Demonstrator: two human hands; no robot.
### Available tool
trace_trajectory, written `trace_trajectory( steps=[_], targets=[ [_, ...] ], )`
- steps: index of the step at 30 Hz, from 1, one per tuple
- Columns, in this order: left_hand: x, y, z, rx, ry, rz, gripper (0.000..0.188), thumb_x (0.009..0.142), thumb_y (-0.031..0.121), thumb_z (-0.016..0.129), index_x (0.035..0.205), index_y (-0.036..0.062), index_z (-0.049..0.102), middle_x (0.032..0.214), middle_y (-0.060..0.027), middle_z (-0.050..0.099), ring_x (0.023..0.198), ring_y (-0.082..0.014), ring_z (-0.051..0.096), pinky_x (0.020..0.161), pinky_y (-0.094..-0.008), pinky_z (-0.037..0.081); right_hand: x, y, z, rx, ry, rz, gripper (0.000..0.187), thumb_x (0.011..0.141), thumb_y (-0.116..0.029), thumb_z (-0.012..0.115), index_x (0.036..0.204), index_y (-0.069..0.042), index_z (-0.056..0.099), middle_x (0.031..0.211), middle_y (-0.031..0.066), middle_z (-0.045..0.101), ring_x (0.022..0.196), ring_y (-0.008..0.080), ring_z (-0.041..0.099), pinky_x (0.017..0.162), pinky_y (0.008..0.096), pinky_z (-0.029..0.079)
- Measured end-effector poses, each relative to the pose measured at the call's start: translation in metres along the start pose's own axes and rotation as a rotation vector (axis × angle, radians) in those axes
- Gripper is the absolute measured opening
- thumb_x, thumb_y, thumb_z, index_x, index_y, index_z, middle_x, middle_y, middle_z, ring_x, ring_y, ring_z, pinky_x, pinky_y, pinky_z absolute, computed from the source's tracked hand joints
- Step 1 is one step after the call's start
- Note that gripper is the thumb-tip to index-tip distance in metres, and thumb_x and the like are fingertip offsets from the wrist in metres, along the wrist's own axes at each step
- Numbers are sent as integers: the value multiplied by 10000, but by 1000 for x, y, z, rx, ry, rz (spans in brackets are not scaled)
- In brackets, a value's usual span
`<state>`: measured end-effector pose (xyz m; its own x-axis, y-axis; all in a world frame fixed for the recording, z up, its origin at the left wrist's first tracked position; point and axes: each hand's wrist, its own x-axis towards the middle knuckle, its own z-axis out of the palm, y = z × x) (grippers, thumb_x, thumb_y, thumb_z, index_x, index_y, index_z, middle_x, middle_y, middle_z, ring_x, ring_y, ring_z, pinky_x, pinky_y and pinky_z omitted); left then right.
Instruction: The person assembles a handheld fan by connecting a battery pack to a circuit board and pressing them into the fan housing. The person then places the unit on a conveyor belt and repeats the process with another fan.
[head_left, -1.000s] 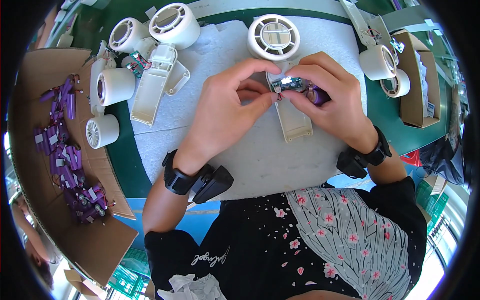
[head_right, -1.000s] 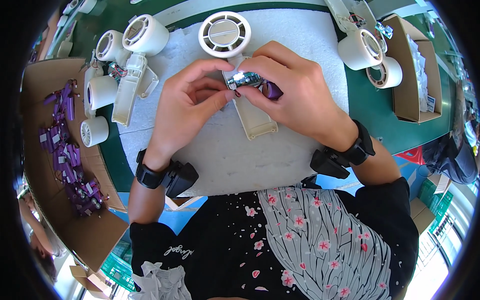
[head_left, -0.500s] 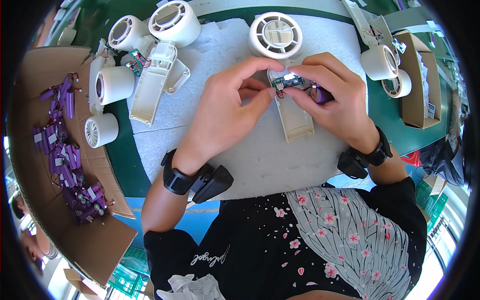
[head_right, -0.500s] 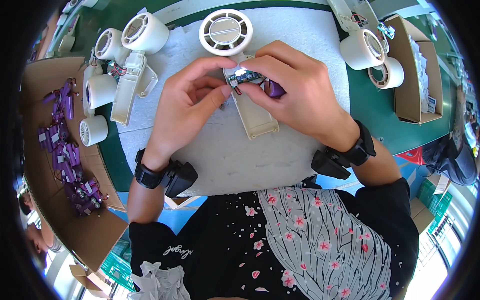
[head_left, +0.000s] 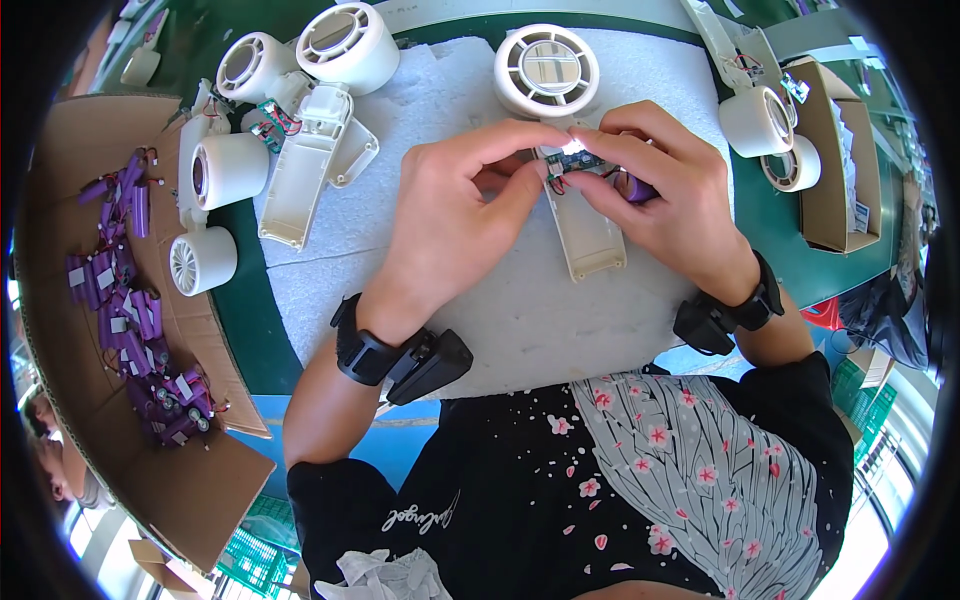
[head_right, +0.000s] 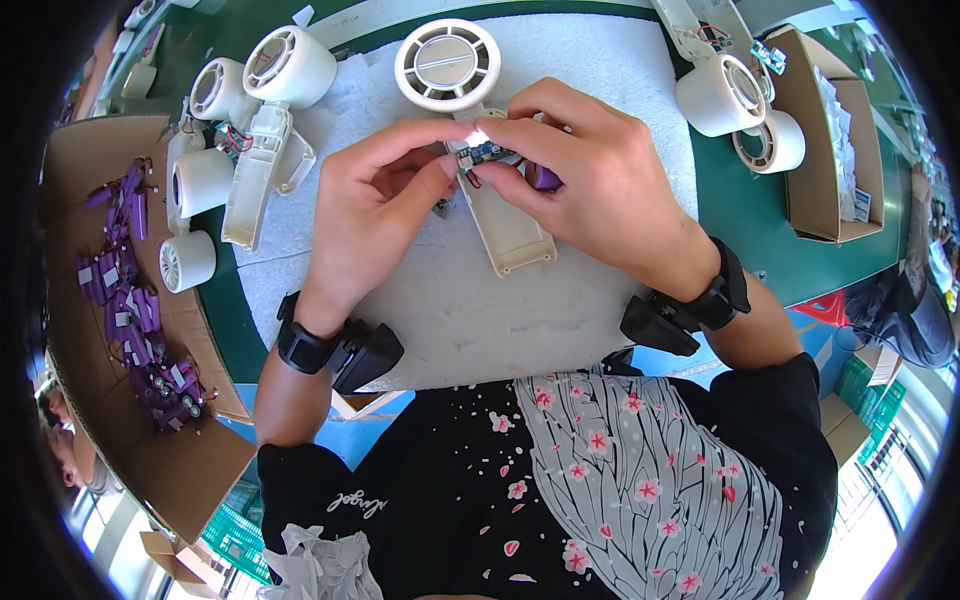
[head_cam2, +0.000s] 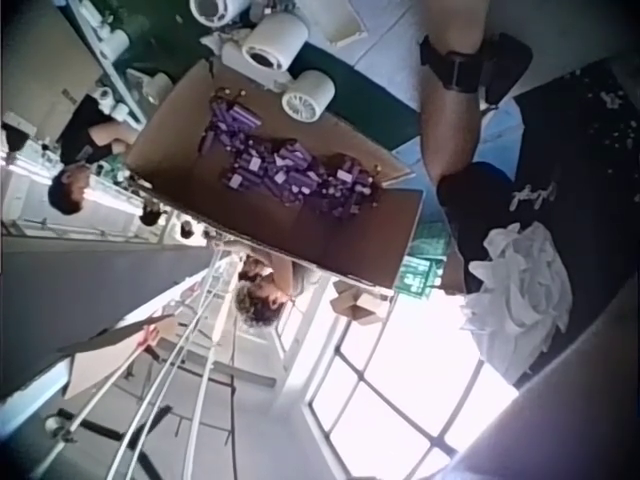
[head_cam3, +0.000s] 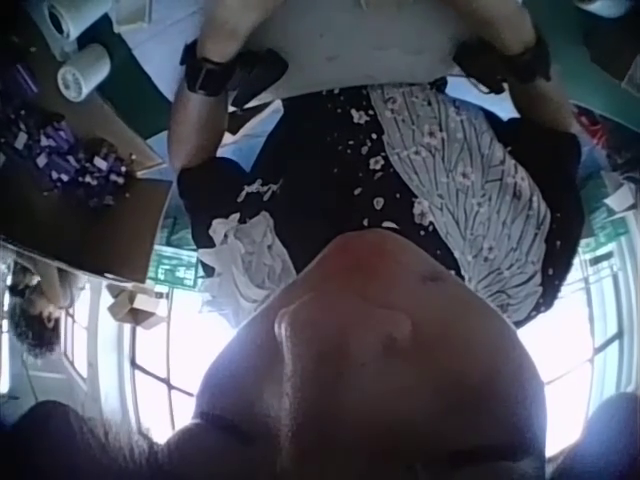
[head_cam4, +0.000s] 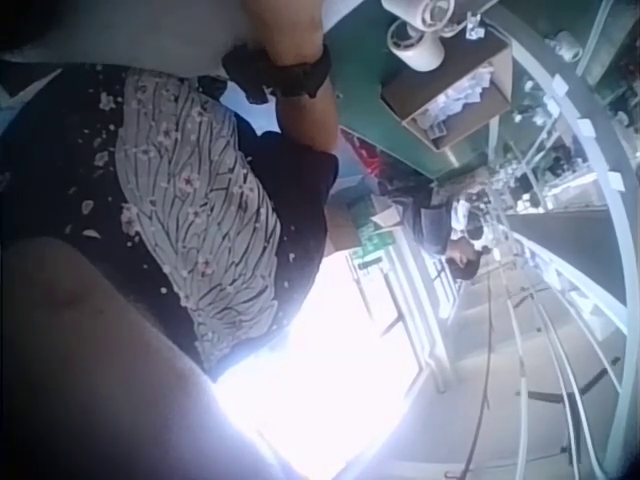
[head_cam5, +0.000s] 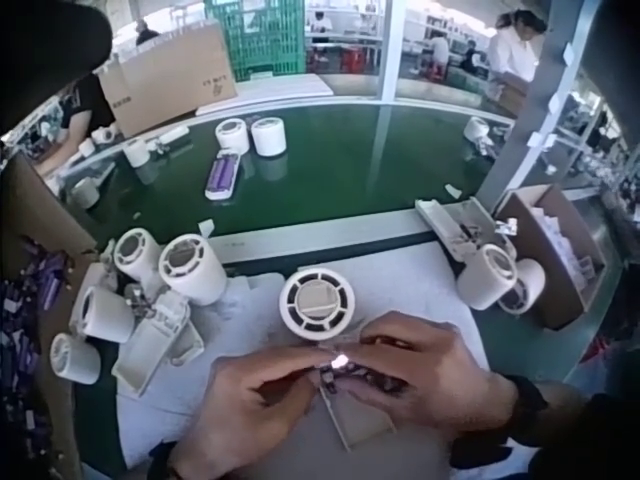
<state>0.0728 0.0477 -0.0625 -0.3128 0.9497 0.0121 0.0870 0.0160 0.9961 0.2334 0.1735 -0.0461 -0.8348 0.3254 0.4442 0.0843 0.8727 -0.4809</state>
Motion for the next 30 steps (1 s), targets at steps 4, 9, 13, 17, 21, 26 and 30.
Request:
trace_trajectory(
  steps=[4,9,13,17,21,26,30],
  targets=[
    [1,9,-1,101,-61,26,301,890,-46,572,1151,58,682,1007,-53,673,776,-86,603,678,-215,495,4,2,-2,6,19,18,336,699,-89,822,997,-32,679,922,68,620,627,151,574,577,242,486],
    [2,14,-2,311,-75,136,355,846,-72,563,1120,100,709,1023,-94,669,753,-102,599,649,-221,481,6,-1,-11,92,-143,221,269,725,-89,800,927,-33,632,874,62,591,609,147,539,567,243,454],
    [3,15,1,312,-46,146,346,815,-71,569,1078,96,720,989,-121,663,712,-145,615,630,-248,488,7,0,-14,180,-284,328,327,722,-66,786,970,-47,574,844,47,565,635,124,519,574,247,439],
    [4,10,-2,276,9,188,303,796,-46,594,1040,79,723,921,-130,663,667,-207,642,618,-293,509,15,-1,-28,401,-457,370,445,746,-35,742,1138,-60,533,858,39,572,682,114,520,601,276,459],
    [6,8,-8,208,31,220,300,798,-36,597,1055,64,714,986,-138,655,729,-206,650,663,-290,525,13,1,-38,656,-504,473,536,785,0,679,1273,-73,470,928,46,605,755,126,576,623,270,484],
    [6,3,-15,122,14,188,316,788,-25,607,1079,55,699,1075,-132,630,817,-192,650,724,-280,534,20,2,-38,839,-493,578,474,825,16,619,1277,-65,503,968,60,625,759,160,626,604,249,508],
    [6,7,-17,102,-9,134,327,777,-25,617,1085,54,694,1088,-120,618,847,-183,648,740,-275,532,28,-3,-46,850,-448,799,346,854,-5,607,1195,-50,571,951,59,635,714,158,648,552,229,510]
  ],
)
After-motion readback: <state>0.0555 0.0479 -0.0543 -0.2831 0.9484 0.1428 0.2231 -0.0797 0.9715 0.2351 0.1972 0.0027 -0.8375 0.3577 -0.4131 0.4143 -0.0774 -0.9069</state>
